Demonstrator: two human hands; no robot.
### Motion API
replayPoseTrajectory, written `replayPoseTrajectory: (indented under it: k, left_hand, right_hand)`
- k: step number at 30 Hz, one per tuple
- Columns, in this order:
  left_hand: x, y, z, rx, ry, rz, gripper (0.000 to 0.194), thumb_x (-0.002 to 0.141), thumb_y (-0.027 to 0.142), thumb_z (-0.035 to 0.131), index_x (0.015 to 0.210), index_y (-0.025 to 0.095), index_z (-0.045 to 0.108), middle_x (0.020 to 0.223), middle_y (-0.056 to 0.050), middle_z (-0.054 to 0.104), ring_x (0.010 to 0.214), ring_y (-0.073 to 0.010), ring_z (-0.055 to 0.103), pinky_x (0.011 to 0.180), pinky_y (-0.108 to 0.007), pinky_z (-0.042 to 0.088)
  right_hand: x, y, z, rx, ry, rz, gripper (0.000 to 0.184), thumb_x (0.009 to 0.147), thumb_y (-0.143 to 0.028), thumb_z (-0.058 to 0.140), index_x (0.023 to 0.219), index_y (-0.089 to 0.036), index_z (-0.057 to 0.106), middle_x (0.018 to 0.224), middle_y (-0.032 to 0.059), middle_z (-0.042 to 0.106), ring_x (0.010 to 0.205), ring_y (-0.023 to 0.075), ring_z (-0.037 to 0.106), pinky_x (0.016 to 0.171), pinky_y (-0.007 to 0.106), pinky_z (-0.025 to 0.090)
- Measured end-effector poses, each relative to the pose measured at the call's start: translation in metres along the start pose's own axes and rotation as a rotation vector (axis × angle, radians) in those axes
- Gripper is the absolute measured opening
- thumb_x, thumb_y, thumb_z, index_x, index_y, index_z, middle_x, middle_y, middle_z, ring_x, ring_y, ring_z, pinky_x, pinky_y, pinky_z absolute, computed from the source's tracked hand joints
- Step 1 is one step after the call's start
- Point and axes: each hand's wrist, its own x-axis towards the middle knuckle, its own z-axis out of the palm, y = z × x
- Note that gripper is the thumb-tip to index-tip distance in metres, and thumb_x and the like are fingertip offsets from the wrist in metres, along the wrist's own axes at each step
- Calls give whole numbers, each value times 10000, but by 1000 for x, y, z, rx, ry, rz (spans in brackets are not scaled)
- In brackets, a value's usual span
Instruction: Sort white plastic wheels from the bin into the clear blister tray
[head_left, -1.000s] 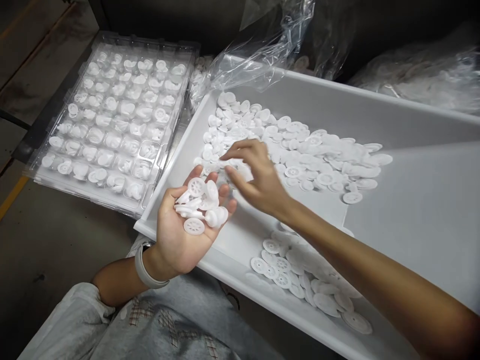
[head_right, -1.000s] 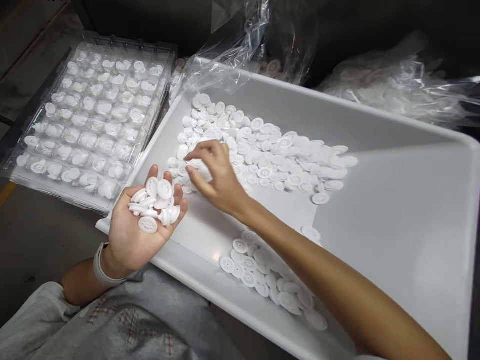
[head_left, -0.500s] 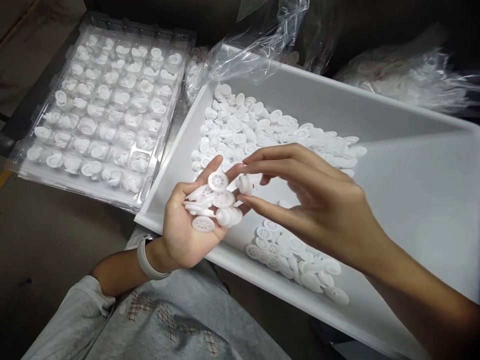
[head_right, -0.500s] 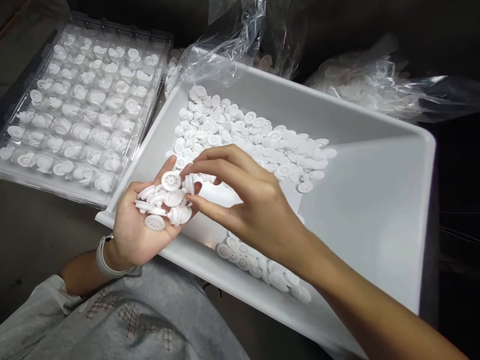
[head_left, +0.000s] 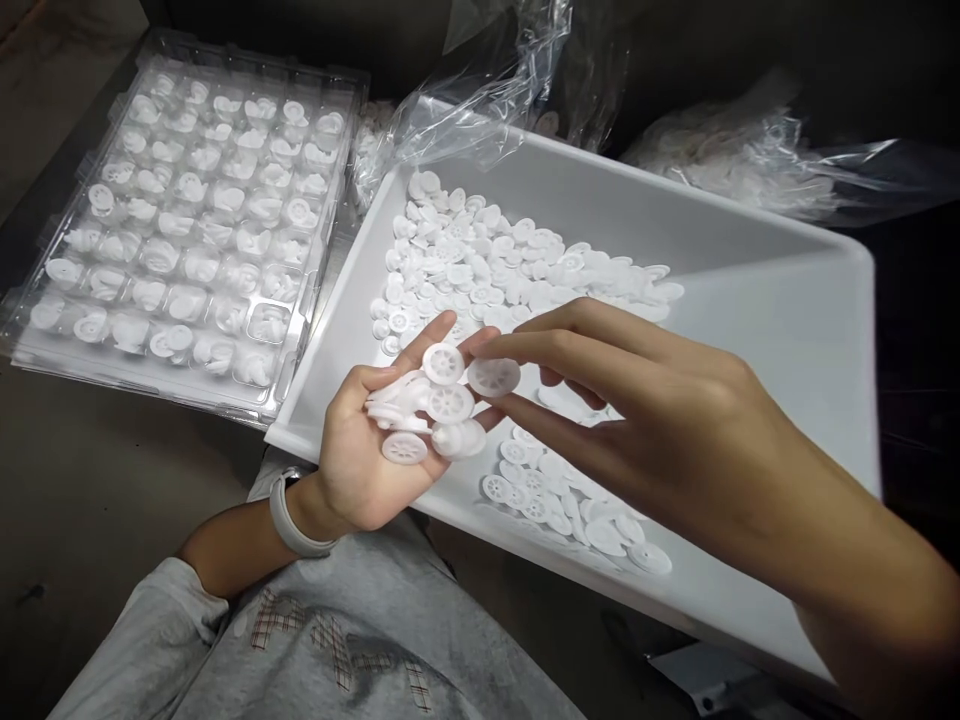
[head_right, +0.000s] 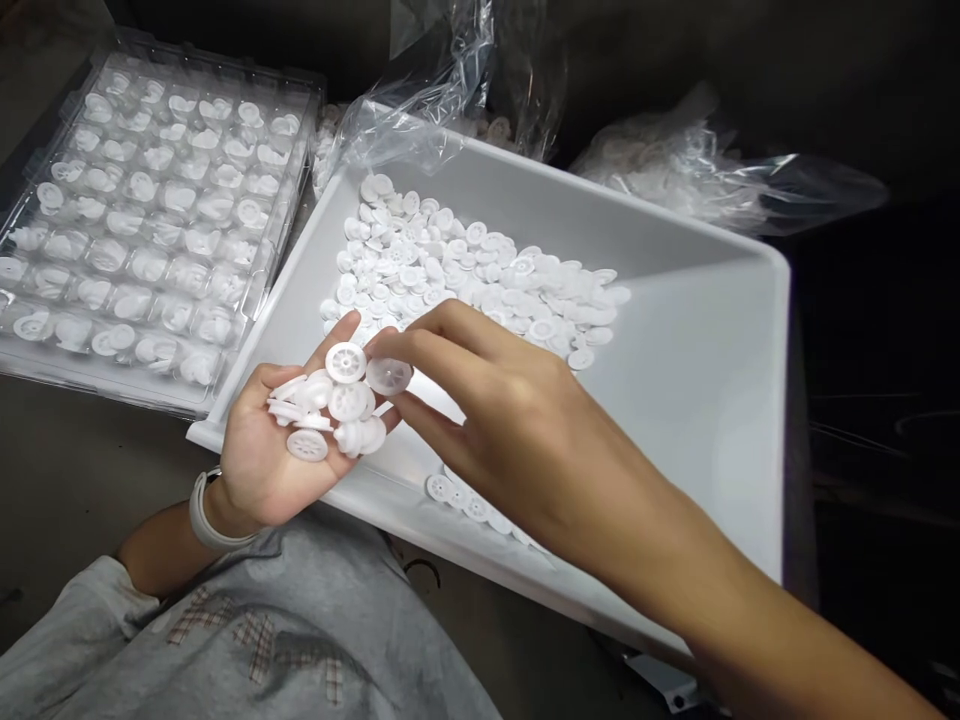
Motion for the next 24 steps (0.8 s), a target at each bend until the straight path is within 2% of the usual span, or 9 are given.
replayPoseTrajectory:
  k: [5,8,11,16,21,24]
  left_hand:
    - [-1,1,0,11,7,-49,426,833,307,429,1201,260,638,1349,-50,581,1160,-221,620,962,-380,511]
    - [-1,1,-1,19,-8,-44,434,838,310,422,1216,265,630,1343,-46,585,1159,-216,620,939,-357,516]
    - [-1,-1,-1,22,-15,-32,435,841,326,421,1219,266,629,1320,-40,602,1213,-234,590,996,-396,489]
    - [0,-3,2,29,22,-8,423,834,320,418,1184,260,648,1321,-33,601,1325,-263,499,1090,-467,419]
    - [0,-2,1,54,47,12,408,847,315,412,1179,267,645,1322,-17,604,1316,-247,512,1119,-463,396]
    - [-1,-2,1,67,47,17,420,850,314,409,1210,272,622,1311,-7,613,1288,-218,541,1146,-456,369]
  right_hand:
    - [-3,6,-3,97,-34,38,261,888,-386,601,1133,-295,607,925,46,624,718,176,590,529,318,488]
    - [-4,7,-2,155,-16,67,251,884,-396,616,1109,-284,626,909,36,646,713,158,583,503,291,483]
    - [-7,6,2,234,26,111,244,881,-367,632,1105,-271,639,908,19,657,701,131,573,493,257,486]
    - [-12,9,15,380,90,242,276,839,-327,690,1103,-259,642,1016,12,694,733,129,613,566,278,523]
    - [-10,18,16,489,90,274,225,835,-342,686,1039,-254,653,1026,22,702,807,157,653,586,279,530]
    - [0,23,11,465,112,295,156,853,-367,643,949,-249,676,950,23,684,817,152,639,584,262,516]
